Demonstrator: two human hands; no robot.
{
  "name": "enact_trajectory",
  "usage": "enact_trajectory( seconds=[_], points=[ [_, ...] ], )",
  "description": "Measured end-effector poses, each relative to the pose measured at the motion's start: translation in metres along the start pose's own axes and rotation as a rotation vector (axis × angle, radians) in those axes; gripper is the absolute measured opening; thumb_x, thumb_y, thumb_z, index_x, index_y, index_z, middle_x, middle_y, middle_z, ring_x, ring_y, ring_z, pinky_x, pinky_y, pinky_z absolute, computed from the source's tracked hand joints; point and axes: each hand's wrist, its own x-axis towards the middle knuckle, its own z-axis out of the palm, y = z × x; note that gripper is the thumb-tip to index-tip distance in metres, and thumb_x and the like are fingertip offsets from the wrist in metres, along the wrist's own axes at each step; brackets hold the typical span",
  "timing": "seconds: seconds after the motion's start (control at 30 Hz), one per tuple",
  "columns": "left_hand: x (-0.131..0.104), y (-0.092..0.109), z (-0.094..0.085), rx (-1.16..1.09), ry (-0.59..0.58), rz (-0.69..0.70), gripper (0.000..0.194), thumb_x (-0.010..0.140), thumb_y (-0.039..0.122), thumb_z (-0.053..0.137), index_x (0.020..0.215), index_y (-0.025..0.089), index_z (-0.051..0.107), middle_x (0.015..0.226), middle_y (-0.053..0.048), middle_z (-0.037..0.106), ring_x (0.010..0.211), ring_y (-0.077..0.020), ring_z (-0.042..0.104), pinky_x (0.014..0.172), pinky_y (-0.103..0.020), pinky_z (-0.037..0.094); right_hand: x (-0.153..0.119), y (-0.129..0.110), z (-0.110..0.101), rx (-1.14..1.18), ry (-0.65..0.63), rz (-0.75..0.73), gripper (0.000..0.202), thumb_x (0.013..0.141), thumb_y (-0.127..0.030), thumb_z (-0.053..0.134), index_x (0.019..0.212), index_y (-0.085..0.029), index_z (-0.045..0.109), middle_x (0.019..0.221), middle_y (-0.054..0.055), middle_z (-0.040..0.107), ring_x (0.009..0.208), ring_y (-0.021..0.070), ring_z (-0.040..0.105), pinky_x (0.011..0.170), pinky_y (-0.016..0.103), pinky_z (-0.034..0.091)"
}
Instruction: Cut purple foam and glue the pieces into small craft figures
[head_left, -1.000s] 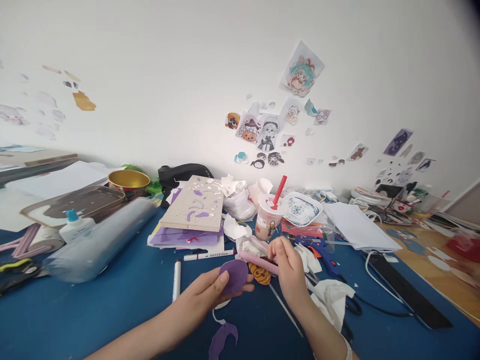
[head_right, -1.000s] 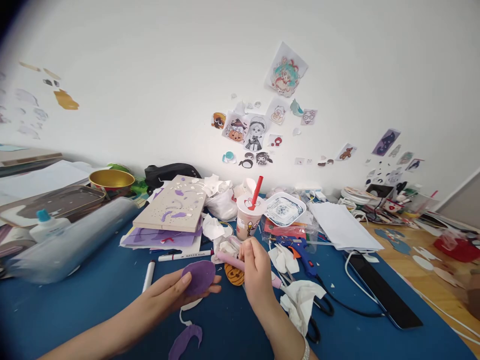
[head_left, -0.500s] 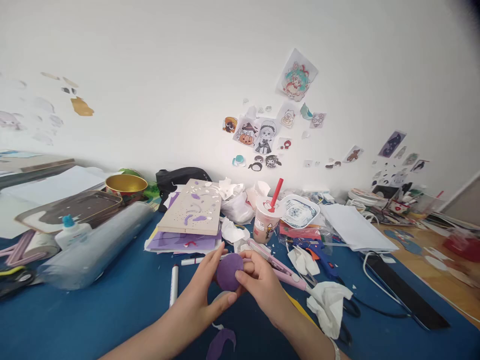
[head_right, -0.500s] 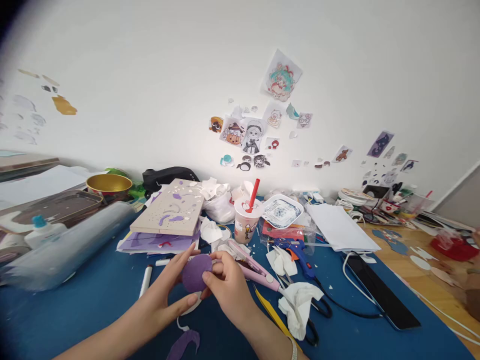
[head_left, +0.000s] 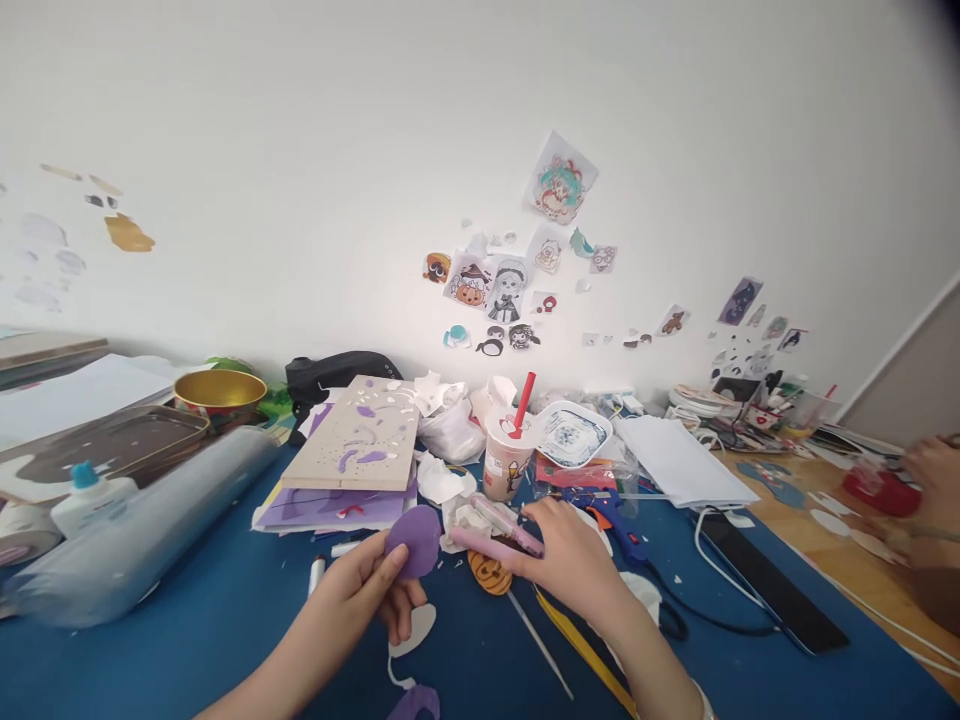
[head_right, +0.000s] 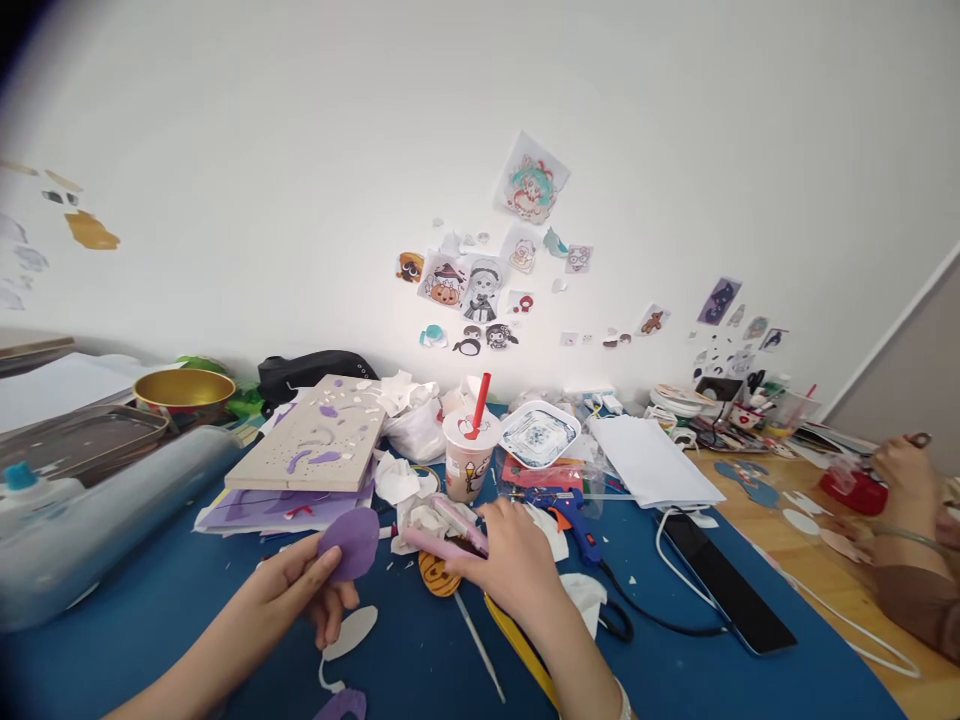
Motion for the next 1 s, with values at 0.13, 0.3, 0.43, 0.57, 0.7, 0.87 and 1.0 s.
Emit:
enact_trajectory(
  seconds=[0.13, 0.3, 0.43, 0.57, 0.7, 0.87, 1.0],
  points=[
    [0.004, 0.001, -0.003, -0.027, 0.024, -0.004, 0.05, 0.063, 0.066, 0.058, 0.066, 0.016, 0.051, 0.049, 0.0, 0.062, 0.04, -0.0138, 0.058, 0.041, -0.024, 0.047, -0.001, 0.02, 0.007, -0.128, -0.135, 0.041, 0.024, 0.06, -0.037, 0.067, 0.073, -0.019, 0.059, 0.078, 0.004, 0.059, 0.074, 0.0197, 0.054, 0.055, 0.025, 0.028],
    [0.004, 0.001, 0.0, -0.059, 0.088, 0.023, 0.052, 0.058, 0.066, 0.062, 0.068, 0.015, 0.057, 0.064, -0.003, 0.066, 0.048, -0.0166, 0.061, 0.044, -0.027, 0.05, -0.003, 0.024, 0.001, 0.078, -0.117, 0.093, 0.015, 0.064, -0.03, 0.062, 0.075, -0.02, 0.056, 0.074, 0.001, 0.059, 0.068, 0.0166, 0.053, 0.053, 0.023, 0.027],
    [-0.003, 0.012, 0.008, -0.082, 0.17, 0.043, 0.05, 0.063, 0.062, 0.061, 0.075, 0.014, 0.06, 0.065, -0.004, 0.066, 0.053, -0.0163, 0.06, 0.05, -0.028, 0.051, -0.004, 0.024, -0.016, 0.25, -0.095, 0.045, 0.019, 0.066, -0.029, 0.061, 0.084, -0.021, 0.058, 0.083, 0.001, 0.059, 0.075, 0.0186, 0.053, 0.061, 0.025, 0.033],
    [-0.004, 0.023, 0.017, -0.175, 0.221, 0.077, 0.039, 0.073, 0.052, 0.059, 0.09, 0.017, 0.059, 0.073, -0.002, 0.066, 0.064, -0.0154, 0.061, 0.058, -0.028, 0.052, -0.006, 0.017, -0.018, 0.407, -0.081, -0.023, 0.025, 0.067, -0.028, 0.061, 0.09, -0.021, 0.059, 0.087, 0.003, 0.06, 0.08, 0.0201, 0.054, 0.067, 0.027, 0.037],
    [0.006, 0.026, 0.022, -0.27, 0.238, 0.091, 0.033, 0.069, 0.048, 0.065, 0.077, 0.016, 0.057, 0.072, -0.001, 0.064, 0.064, -0.0149, 0.06, 0.054, -0.026, 0.051, -0.01, 0.005, -0.013, 0.719, -0.059, -0.095, 0.035, 0.072, -0.036, 0.059, 0.103, -0.019, 0.056, 0.094, 0.004, 0.061, 0.084, 0.0206, 0.056, 0.069, 0.028, 0.041],
    [0.02, 0.031, 0.038, -0.218, 0.26, 0.166, 0.034, 0.07, 0.048, 0.063, 0.074, 0.017, 0.052, 0.062, 0.001, 0.064, 0.052, -0.0109, 0.056, 0.054, -0.024, 0.049, -0.011, 0.003, -0.007, 0.879, 0.007, -0.132, 0.045, 0.077, -0.053, 0.052, 0.104, -0.017, 0.054, 0.088, 0.005, 0.062, 0.078, 0.0191, 0.057, 0.064, 0.026, 0.043],
    [0.026, 0.029, 0.058, -0.165, 0.257, 0.242, 0.033, 0.072, 0.051, 0.057, 0.072, 0.019, 0.049, 0.054, 0.005, 0.059, 0.045, -0.012, 0.055, 0.047, -0.024, 0.047, -0.009, 0.004, 0.003, 0.948, -0.008, -0.135, 0.046, 0.081, -0.057, 0.043, 0.099, -0.015, 0.055, 0.066, -0.001, 0.053, 0.051, 0.0107, 0.047, 0.048, 0.022, 0.037]
  ],
)
